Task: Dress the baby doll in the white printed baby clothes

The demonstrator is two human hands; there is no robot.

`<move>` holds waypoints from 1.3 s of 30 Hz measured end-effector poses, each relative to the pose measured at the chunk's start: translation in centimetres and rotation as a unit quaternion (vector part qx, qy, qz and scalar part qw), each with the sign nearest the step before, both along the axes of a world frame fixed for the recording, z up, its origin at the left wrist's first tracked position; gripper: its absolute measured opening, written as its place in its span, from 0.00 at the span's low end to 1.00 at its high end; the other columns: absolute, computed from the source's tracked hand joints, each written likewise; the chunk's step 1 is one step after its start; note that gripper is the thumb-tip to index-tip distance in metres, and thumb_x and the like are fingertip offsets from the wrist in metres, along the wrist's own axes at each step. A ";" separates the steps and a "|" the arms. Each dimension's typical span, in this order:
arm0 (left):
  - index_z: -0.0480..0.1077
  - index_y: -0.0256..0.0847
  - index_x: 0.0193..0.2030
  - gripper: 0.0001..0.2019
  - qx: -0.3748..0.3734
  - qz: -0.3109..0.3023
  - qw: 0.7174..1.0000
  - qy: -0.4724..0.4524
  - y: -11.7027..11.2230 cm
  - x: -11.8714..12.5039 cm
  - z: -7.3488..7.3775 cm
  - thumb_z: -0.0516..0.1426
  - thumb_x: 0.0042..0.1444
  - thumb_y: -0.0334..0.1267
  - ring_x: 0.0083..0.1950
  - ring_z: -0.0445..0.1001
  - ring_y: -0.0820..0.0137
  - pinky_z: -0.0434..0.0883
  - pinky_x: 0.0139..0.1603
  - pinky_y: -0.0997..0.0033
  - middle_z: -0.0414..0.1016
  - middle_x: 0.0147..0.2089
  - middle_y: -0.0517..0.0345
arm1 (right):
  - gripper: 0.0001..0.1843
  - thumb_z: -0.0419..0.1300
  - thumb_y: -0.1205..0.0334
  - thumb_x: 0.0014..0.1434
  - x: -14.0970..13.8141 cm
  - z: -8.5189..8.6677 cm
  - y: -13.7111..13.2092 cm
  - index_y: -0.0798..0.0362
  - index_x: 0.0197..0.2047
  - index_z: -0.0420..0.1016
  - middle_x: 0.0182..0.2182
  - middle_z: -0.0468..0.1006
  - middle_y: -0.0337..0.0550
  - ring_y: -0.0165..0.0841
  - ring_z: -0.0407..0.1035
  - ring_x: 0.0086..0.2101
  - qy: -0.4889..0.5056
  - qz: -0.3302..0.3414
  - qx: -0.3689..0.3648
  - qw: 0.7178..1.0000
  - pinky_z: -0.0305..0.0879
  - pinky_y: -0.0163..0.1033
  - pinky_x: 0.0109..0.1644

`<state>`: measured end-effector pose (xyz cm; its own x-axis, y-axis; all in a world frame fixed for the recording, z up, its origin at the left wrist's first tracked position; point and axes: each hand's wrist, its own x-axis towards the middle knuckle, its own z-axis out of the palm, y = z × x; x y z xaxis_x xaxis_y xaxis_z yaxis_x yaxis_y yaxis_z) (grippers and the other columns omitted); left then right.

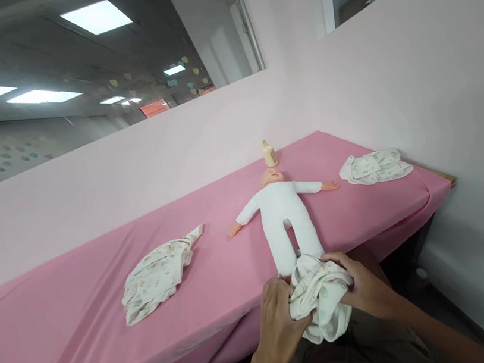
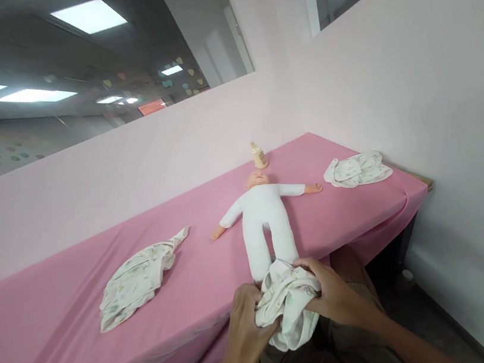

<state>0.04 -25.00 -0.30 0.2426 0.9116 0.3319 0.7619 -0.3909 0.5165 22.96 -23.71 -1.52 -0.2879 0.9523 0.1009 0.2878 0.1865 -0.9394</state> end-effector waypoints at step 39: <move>0.67 0.39 0.24 0.12 -0.204 -0.320 0.924 -0.049 2.7 -5.2 23.0 0.60 0.54 0.41 0.35 0.67 0.71 0.68 0.37 0.71 0.69 0.34 0.56 | 0.36 0.72 0.45 0.41 8.3 20.7 1.0 0.50 0.52 0.74 0.47 0.76 0.46 0.41 0.70 0.49 -0.026 0.246 0.094 0.964 0.65 0.44 0.53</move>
<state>-5.12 -22.31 22.74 0.7623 0.6460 0.0403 0.3844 -0.5020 0.7747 31.24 -22.72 19.17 -0.7104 0.6648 0.2313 0.1671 0.4784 -0.8621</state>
